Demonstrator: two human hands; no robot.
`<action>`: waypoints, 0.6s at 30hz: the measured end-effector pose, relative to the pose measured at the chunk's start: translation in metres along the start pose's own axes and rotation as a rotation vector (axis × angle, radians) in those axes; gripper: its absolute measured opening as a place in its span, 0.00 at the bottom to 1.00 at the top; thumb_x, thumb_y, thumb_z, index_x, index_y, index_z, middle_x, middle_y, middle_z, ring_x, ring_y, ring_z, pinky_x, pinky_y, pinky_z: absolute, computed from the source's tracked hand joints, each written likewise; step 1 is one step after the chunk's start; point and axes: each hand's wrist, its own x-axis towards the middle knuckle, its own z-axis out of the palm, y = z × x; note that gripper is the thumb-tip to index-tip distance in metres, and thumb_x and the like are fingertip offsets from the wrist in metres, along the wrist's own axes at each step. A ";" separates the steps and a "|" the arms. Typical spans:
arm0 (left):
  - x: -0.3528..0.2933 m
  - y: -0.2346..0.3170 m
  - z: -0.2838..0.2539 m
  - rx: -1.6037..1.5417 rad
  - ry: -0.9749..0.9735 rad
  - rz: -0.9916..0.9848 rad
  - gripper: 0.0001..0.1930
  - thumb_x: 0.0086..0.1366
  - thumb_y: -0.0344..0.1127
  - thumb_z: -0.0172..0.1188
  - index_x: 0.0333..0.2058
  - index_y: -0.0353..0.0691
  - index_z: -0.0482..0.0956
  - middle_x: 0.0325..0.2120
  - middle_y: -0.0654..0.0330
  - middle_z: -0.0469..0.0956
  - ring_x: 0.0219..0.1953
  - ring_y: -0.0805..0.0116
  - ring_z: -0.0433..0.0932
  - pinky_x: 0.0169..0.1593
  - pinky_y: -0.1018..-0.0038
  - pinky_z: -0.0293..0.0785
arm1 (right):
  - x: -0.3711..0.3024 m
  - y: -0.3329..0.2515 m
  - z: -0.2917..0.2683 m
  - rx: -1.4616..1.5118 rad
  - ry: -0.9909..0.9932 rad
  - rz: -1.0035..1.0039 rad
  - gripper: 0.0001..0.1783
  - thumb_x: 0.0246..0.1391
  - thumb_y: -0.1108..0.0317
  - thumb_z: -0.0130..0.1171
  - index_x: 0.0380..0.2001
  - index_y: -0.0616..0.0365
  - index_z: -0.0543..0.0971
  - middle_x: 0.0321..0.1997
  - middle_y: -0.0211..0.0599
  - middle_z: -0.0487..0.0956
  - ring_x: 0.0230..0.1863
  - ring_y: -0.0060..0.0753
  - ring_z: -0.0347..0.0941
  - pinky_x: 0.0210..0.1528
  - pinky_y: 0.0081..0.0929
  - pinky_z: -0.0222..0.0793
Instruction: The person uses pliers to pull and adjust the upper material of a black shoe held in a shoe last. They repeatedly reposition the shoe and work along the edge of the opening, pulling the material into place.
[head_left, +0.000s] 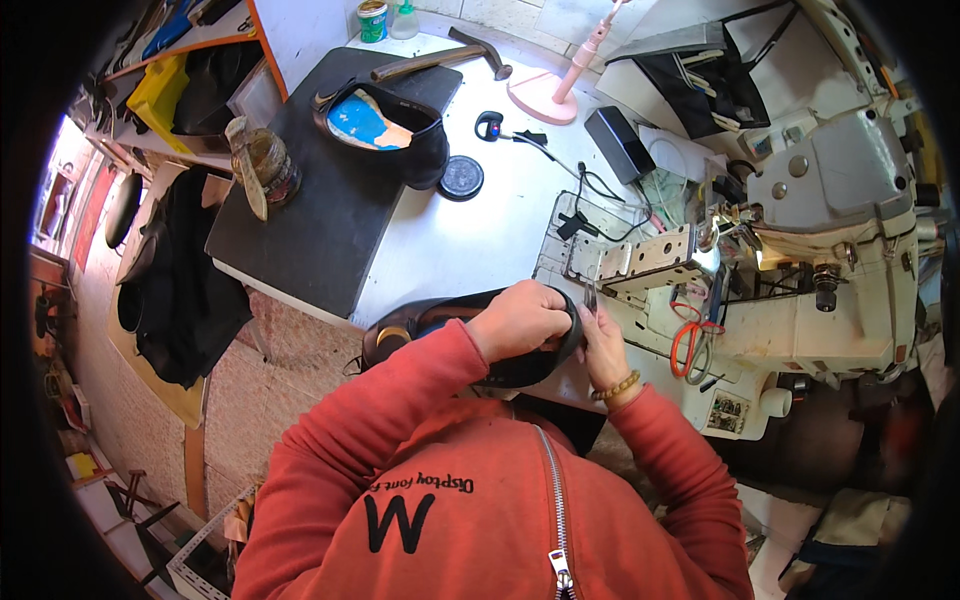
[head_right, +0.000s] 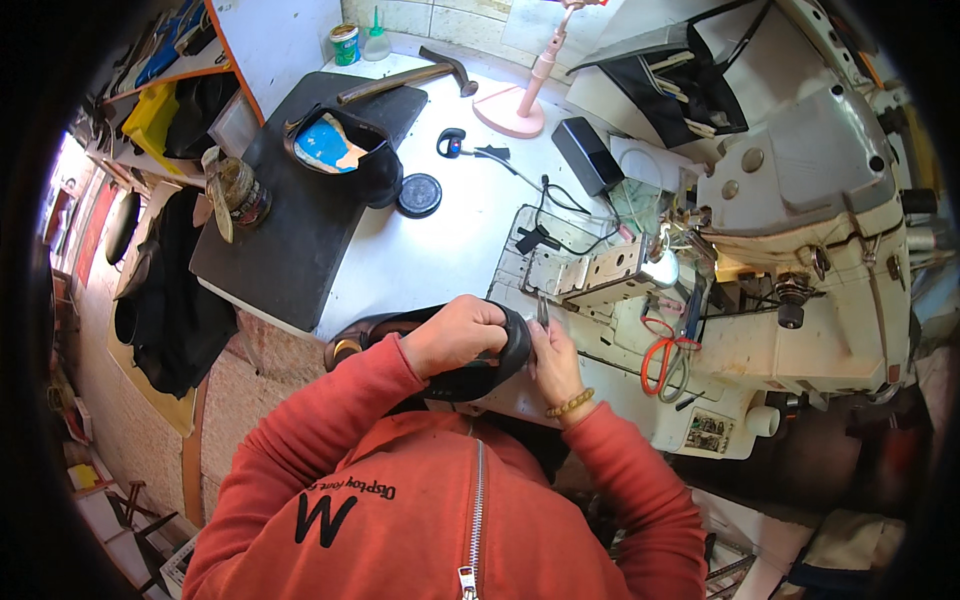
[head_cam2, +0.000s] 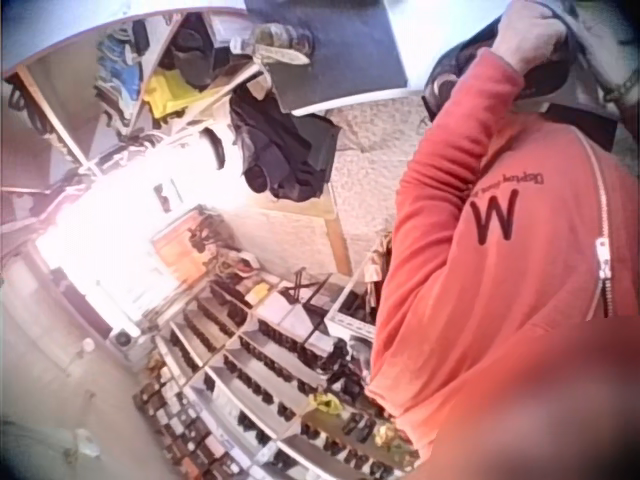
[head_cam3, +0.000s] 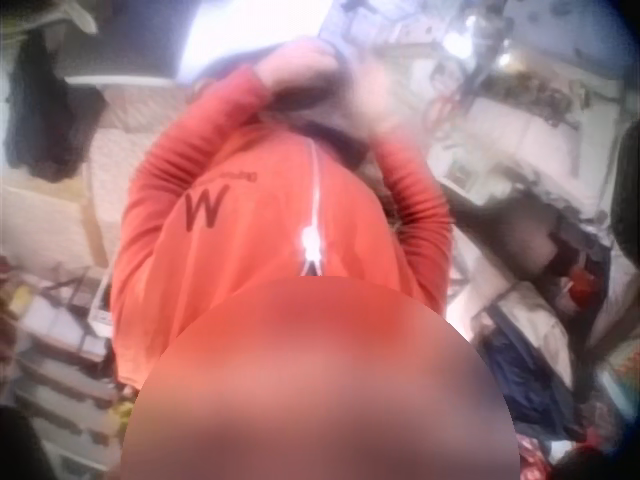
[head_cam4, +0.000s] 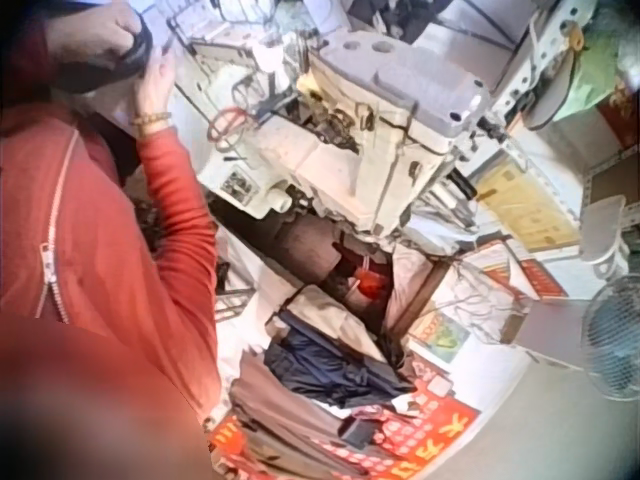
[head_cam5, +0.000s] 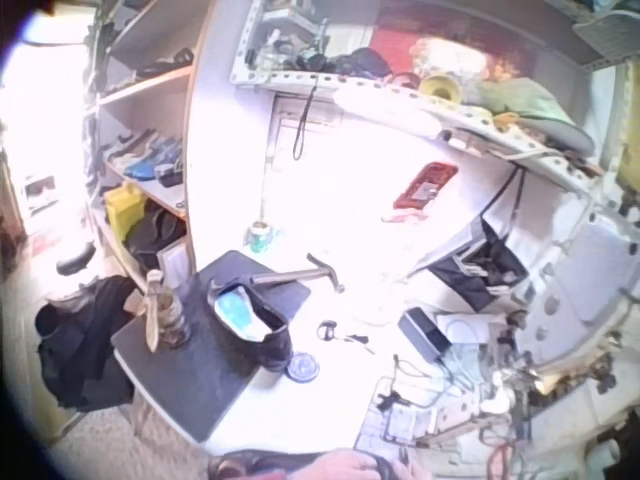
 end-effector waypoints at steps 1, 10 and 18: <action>0.001 0.003 0.001 -0.032 -0.048 -0.039 0.10 0.50 0.33 0.53 0.17 0.32 0.72 0.12 0.61 0.69 0.16 0.73 0.66 0.24 0.74 0.65 | -0.006 0.008 0.000 0.040 0.024 -0.023 0.11 0.64 0.62 0.44 0.31 0.56 0.69 0.16 0.21 0.64 0.11 0.12 0.56 0.14 0.13 0.53; -0.003 0.006 0.021 -0.126 -0.179 -0.194 0.07 0.54 0.27 0.53 0.19 0.38 0.70 0.16 0.70 0.66 0.21 0.81 0.63 0.25 0.83 0.60 | -0.047 0.029 -0.010 0.178 0.076 0.037 0.07 0.62 0.64 0.47 0.34 0.57 0.68 0.21 0.23 0.67 0.16 0.12 0.57 0.17 0.13 0.53; -0.012 0.005 0.019 -0.102 -0.140 -0.206 0.05 0.58 0.31 0.57 0.24 0.38 0.75 0.20 0.70 0.70 0.24 0.81 0.67 0.28 0.83 0.63 | -0.043 -0.073 -0.048 -0.798 -0.211 -0.445 0.09 0.58 0.61 0.51 0.33 0.56 0.71 0.22 0.37 0.73 0.26 0.37 0.73 0.26 0.31 0.65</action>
